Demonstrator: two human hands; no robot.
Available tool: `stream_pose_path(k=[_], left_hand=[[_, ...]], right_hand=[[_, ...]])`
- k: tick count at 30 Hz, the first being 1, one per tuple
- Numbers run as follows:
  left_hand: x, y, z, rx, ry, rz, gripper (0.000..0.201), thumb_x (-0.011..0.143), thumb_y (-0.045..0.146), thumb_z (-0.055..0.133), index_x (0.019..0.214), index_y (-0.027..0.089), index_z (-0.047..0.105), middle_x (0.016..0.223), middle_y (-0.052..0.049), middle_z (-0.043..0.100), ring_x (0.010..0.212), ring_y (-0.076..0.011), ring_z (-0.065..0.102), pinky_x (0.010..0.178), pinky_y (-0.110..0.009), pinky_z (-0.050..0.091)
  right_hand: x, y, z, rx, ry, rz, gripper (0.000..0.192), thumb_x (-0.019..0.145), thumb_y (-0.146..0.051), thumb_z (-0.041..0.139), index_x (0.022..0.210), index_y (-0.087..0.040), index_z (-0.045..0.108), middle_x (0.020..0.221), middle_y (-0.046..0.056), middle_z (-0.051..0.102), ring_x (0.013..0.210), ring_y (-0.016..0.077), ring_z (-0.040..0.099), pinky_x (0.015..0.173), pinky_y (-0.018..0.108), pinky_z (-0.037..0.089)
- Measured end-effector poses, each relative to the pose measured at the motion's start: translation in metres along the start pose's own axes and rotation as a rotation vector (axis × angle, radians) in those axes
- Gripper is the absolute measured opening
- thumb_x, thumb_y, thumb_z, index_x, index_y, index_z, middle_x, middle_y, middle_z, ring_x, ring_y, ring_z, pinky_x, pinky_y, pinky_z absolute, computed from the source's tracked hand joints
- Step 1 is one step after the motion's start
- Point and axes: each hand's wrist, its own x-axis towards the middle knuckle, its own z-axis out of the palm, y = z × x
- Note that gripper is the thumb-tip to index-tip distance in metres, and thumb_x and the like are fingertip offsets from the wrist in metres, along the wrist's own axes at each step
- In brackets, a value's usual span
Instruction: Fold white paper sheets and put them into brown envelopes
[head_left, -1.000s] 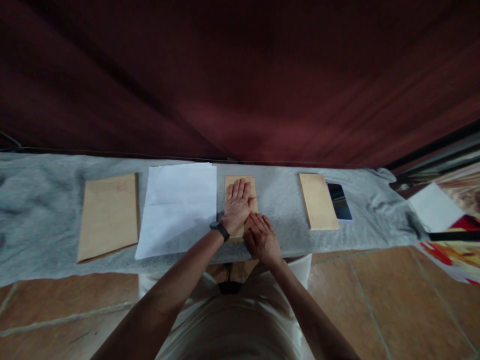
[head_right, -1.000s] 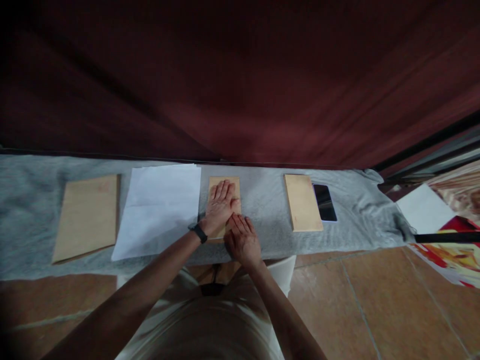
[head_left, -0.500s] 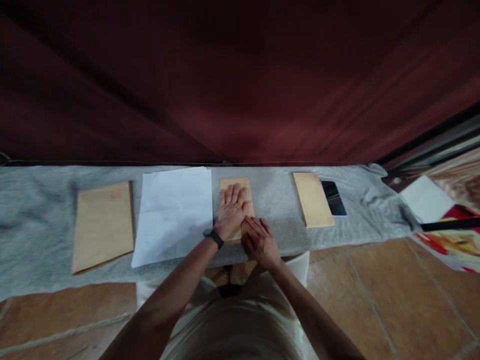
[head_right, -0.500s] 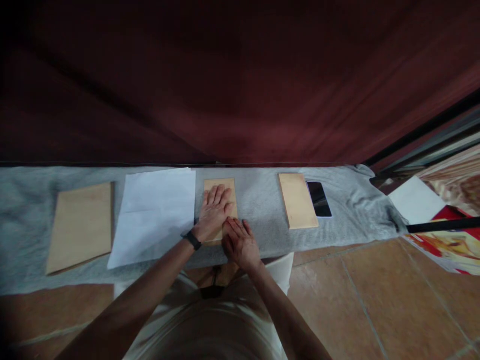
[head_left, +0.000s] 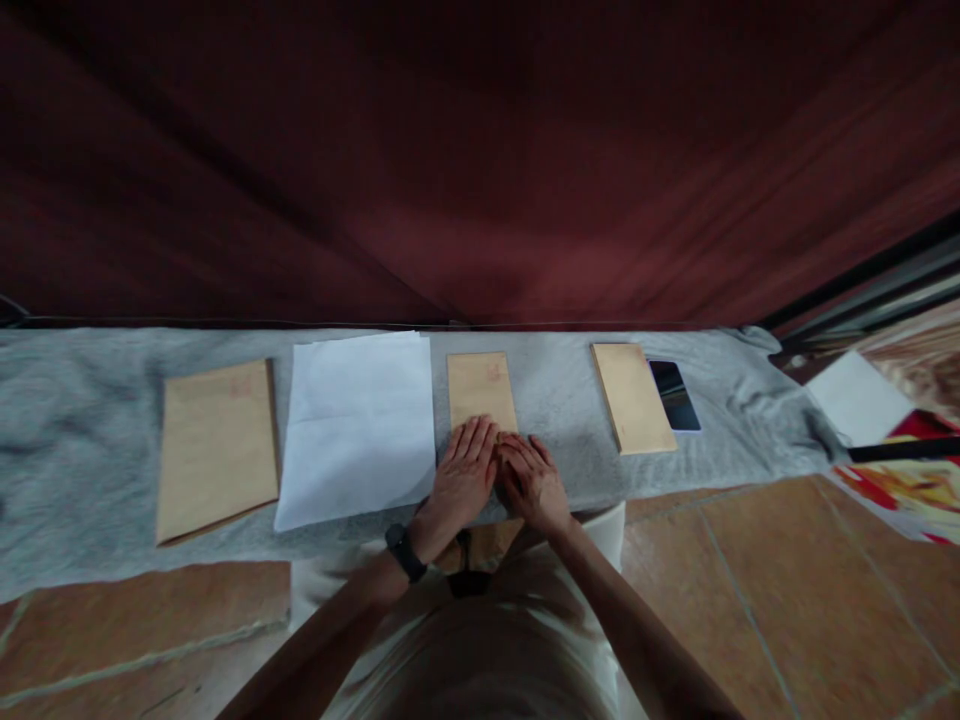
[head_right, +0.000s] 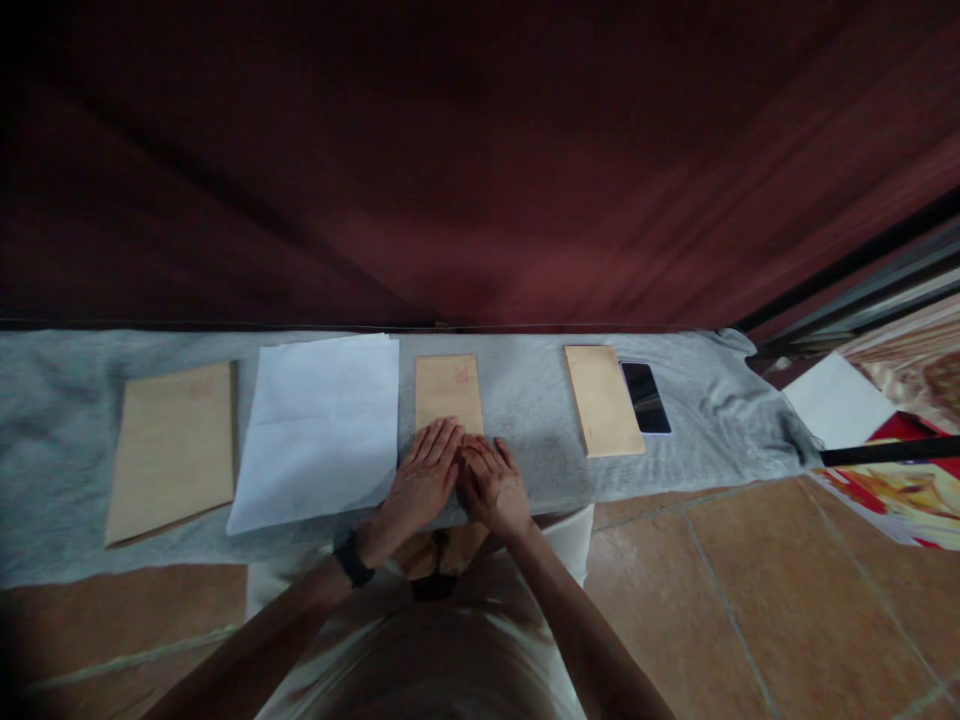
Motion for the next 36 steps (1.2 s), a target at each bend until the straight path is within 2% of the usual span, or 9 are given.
stream_pose_path(k=[4, 10, 13, 19, 24, 36], left_hand=[[-0.019, 0.013, 0.004, 0.006, 0.044, 0.020, 0.062, 0.101, 0.019, 0.035, 0.161, 0.007, 0.024, 0.165, -0.016, 0.034, 0.156, -0.0258, 0.026, 0.127, -0.047, 0.029], [-0.028, 0.011, 0.002, -0.006, 0.028, 0.083, 0.054, 0.103, 0.026, 0.040, 0.152, 0.004, 0.042, 0.161, -0.019, 0.041, 0.153, -0.0286, 0.033, 0.126, -0.047, 0.031], [-0.034, 0.008, 0.000, -0.035, 0.031, 0.140, 0.049, 0.103, 0.025, 0.040, 0.147, 0.007, 0.050, 0.156, -0.017, 0.048, 0.150, -0.0265, 0.040, 0.124, -0.046, 0.034], [-0.034, 0.007, -0.001, -0.131, 0.104, 0.125, 0.039, 0.102, 0.023, 0.046, 0.135, 0.012, 0.062, 0.146, -0.014, 0.061, 0.142, -0.0253, 0.050, 0.121, -0.047, 0.041], [-0.030, 0.004, 0.001, -0.204, 0.128, 0.124, 0.035, 0.102, 0.020, 0.045, 0.130, 0.015, 0.066, 0.139, -0.013, 0.066, 0.135, -0.0247, 0.057, 0.118, -0.050, 0.045], [-0.029, 0.000, 0.010, -0.189, 0.136, 0.149, 0.035, 0.104, 0.023, 0.043, 0.127, 0.016, 0.068, 0.135, -0.012, 0.068, 0.134, -0.0224, 0.058, 0.118, -0.052, 0.046]], right_hand=[[-0.001, 0.003, 0.004, -0.024, 0.005, -0.002, 0.042, 0.100, -0.018, 0.044, 0.141, -0.020, 0.055, 0.146, 0.010, 0.060, 0.140, 0.0218, 0.051, 0.125, 0.048, 0.028], [-0.001, 0.005, 0.008, -0.060, 0.033, -0.014, 0.041, 0.099, -0.016, 0.042, 0.138, -0.019, 0.057, 0.146, 0.010, 0.061, 0.140, 0.0223, 0.051, 0.124, 0.049, 0.031], [-0.002, 0.006, 0.010, -0.068, 0.049, -0.013, 0.041, 0.098, -0.015, 0.043, 0.136, -0.019, 0.058, 0.144, 0.011, 0.062, 0.139, 0.0225, 0.052, 0.123, 0.048, 0.032], [-0.003, 0.008, 0.013, -0.071, 0.075, -0.032, 0.041, 0.095, -0.013, 0.046, 0.134, -0.019, 0.058, 0.145, 0.011, 0.061, 0.139, 0.0228, 0.052, 0.123, 0.048, 0.031], [-0.002, 0.006, 0.015, -0.093, 0.103, -0.012, 0.042, 0.094, -0.011, 0.046, 0.134, -0.018, 0.058, 0.142, 0.011, 0.063, 0.137, 0.0233, 0.053, 0.122, 0.048, 0.033], [0.001, 0.006, 0.015, -0.054, 0.117, 0.011, 0.038, 0.092, -0.012, 0.050, 0.127, -0.019, 0.063, 0.137, 0.011, 0.066, 0.131, 0.0232, 0.057, 0.122, 0.047, 0.034]])
